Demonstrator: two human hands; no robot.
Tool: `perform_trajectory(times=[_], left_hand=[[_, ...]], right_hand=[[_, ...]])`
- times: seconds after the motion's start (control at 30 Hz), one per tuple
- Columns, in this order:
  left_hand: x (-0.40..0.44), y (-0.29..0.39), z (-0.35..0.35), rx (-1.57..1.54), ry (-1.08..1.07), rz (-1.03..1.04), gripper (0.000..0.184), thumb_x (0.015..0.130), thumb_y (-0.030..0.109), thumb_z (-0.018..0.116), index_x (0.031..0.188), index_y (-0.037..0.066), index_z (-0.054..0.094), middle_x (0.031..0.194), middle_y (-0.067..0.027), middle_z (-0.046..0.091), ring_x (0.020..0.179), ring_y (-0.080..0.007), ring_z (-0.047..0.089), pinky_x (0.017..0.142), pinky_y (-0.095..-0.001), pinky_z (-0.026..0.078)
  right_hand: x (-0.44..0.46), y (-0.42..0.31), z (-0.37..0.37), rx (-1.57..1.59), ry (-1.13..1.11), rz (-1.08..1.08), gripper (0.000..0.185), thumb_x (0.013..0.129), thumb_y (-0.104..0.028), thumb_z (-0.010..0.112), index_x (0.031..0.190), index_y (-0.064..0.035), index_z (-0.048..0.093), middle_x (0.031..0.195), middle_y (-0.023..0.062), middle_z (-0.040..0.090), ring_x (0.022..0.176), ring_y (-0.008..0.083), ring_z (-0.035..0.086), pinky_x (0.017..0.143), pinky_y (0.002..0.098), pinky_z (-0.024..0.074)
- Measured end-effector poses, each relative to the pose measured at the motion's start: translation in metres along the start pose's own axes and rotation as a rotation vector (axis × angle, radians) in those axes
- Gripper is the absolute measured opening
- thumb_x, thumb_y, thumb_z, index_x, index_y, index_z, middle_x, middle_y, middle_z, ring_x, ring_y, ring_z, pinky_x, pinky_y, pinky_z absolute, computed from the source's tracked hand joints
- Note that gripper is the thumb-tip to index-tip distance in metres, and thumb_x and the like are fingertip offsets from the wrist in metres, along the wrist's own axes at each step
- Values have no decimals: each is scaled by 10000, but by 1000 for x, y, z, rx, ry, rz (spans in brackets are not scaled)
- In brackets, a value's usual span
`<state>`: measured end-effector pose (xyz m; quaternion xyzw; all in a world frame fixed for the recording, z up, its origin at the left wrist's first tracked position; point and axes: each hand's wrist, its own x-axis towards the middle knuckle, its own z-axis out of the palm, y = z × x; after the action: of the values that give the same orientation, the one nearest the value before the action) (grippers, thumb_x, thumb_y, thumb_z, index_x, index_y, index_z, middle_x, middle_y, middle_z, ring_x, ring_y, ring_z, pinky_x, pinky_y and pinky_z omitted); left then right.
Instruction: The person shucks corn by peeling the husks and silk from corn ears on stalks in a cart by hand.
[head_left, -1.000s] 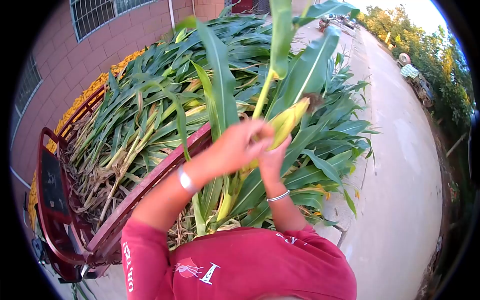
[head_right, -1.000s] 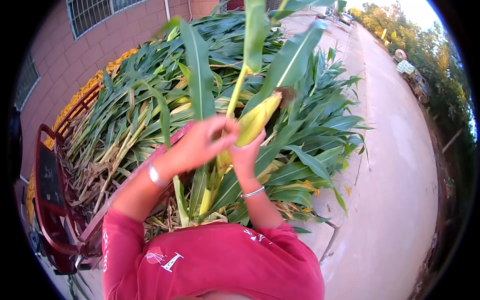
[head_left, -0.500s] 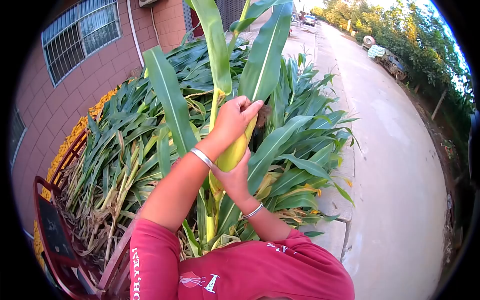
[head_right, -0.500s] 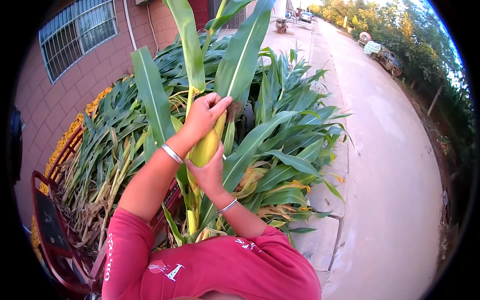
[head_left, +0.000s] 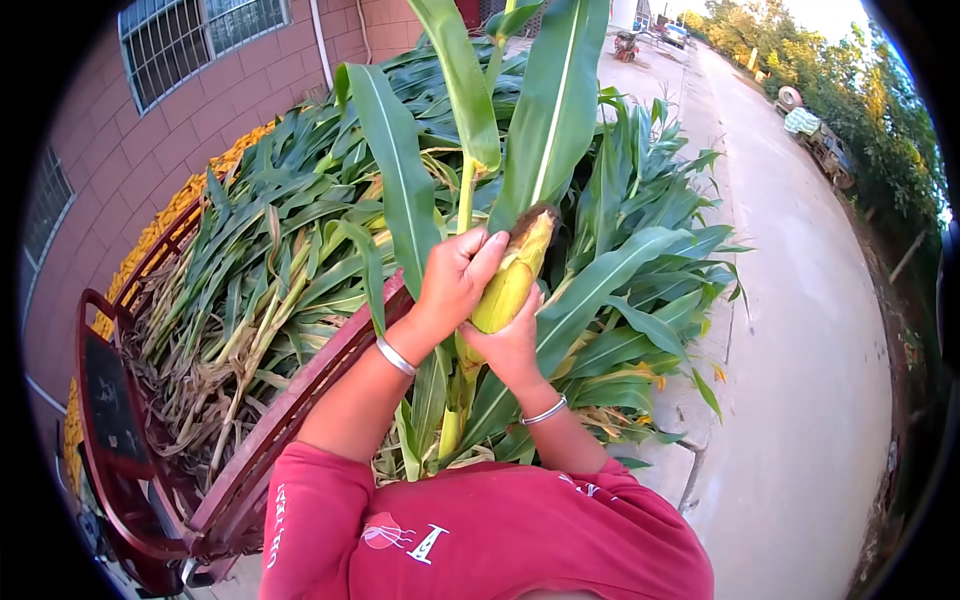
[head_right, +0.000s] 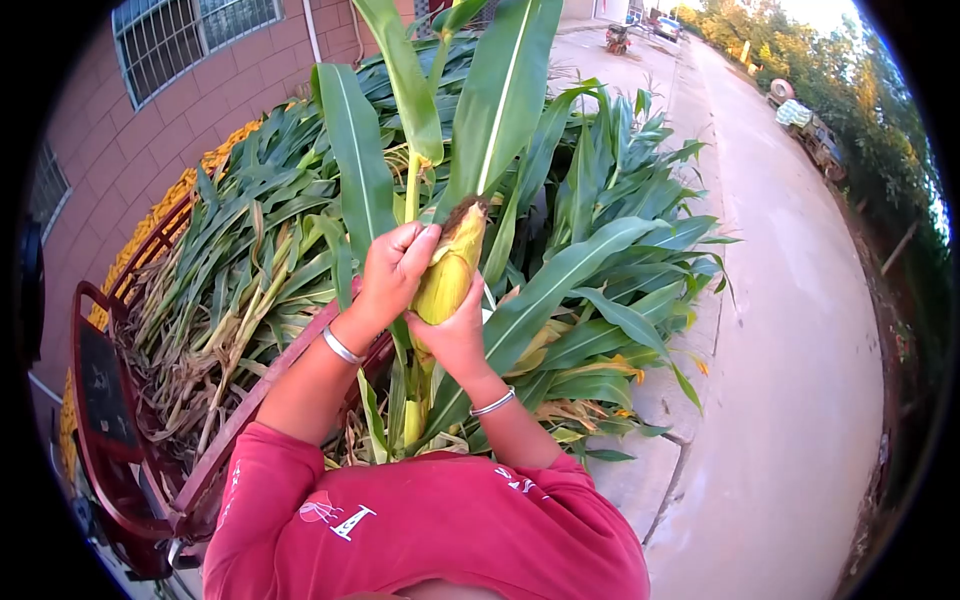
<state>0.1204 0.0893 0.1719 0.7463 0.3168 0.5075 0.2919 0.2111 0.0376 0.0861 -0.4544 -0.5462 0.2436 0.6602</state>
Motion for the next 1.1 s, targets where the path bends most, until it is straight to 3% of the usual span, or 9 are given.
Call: perform_trajectory(times=[0.23, 0.33, 0.53, 0.6, 0.7, 0.8, 0.9, 1.03, 1.1], left_hand=[[16, 10, 12, -474, 101, 6, 269, 907, 246, 625, 929, 1, 518, 819, -53, 527, 767, -115, 487, 694, -263, 426], [15, 6, 13, -137, -77, 173, 234, 909, 202, 623, 1014, 30, 505, 858, 14, 526, 768, -89, 479, 757, -229, 436], [29, 3, 10, -42, -35, 251, 237, 941, 172, 579, 797, -15, 556, 712, -79, 496, 639, -128, 436, 573, -293, 392], [29, -1, 10, -94, 47, 220, 279, 963, 194, 542, 780, -16, 553, 655, -66, 469, 603, -125, 415, 556, -297, 383], [26, 10, 7, -137, 99, 196, 290, 963, 213, 539, 793, -20, 569, 641, -110, 484, 577, -197, 443, 548, -323, 391], [27, 7, 11, -108, 85, 182, 294, 957, 220, 548, 794, -22, 585, 659, -162, 527, 569, -272, 488, 556, -350, 413], [27, -2, 13, -49, 120, 282, 306, 976, 224, 518, 807, -25, 576, 623, -99, 473, 566, -154, 409, 539, -315, 381], [12, -10, 4, -68, 154, 117, 285, 960, 222, 535, 831, -26, 591, 686, -187, 555, 591, -291, 530, 564, -371, 425], [-17, -21, -14, 4, 42, 20, 282, 965, 217, 523, 851, -31, 598, 698, -184, 571, 601, -289, 541, 576, -372, 436]], right_hand=[[2, -6, 11, 25, 49, 8, 970, 639, -167, 852, 1345, 1, 208, 1233, 195, 487, 1120, 300, 537, 935, 406, 436], [0, -5, 10, 3, 60, 0, 987, 634, -179, 856, 1347, 4, 199, 1223, 202, 493, 1119, 306, 538, 930, 405, 438], [0, -9, -5, -29, -66, 114, 954, 666, -199, 835, 1356, 24, 215, 1244, 202, 497, 1155, 307, 521, 961, 392, 418], [7, -8, -26, 133, -259, 38, 851, 758, -208, 765, 1383, 41, 244, 1318, 194, 454, 1208, 297, 484, 999, 387, 391], [33, -23, -54, 71, -97, -221, 693, 888, -257, 620, 1420, 34, 286, 1401, 167, 370, 1259, 278, 433, 1025, 395, 372], [58, -52, -49, 80, -42, -214, 578, 907, -275, 617, 1344, 30, 395, 1270, 141, 491, 1148, 212, 513, 965, 349, 416], [67, -64, -9, 334, 20, -98, 333, 950, -236, 578, 1148, 20, 502, 1044, 67, 596, 953, 112, 550, 849, 270, 446], [81, -22, 2, 95, 179, -175, 267, 962, -263, 544, 1016, -1, 547, 875, 112, 645, 762, 150, 603, 705, 290, 485], [87, -9, -9, 289, 115, 160, 250, 975, -271, 502, 904, -32, 523, 790, 121, 640, 643, 165, 601, 597, 298, 497]])
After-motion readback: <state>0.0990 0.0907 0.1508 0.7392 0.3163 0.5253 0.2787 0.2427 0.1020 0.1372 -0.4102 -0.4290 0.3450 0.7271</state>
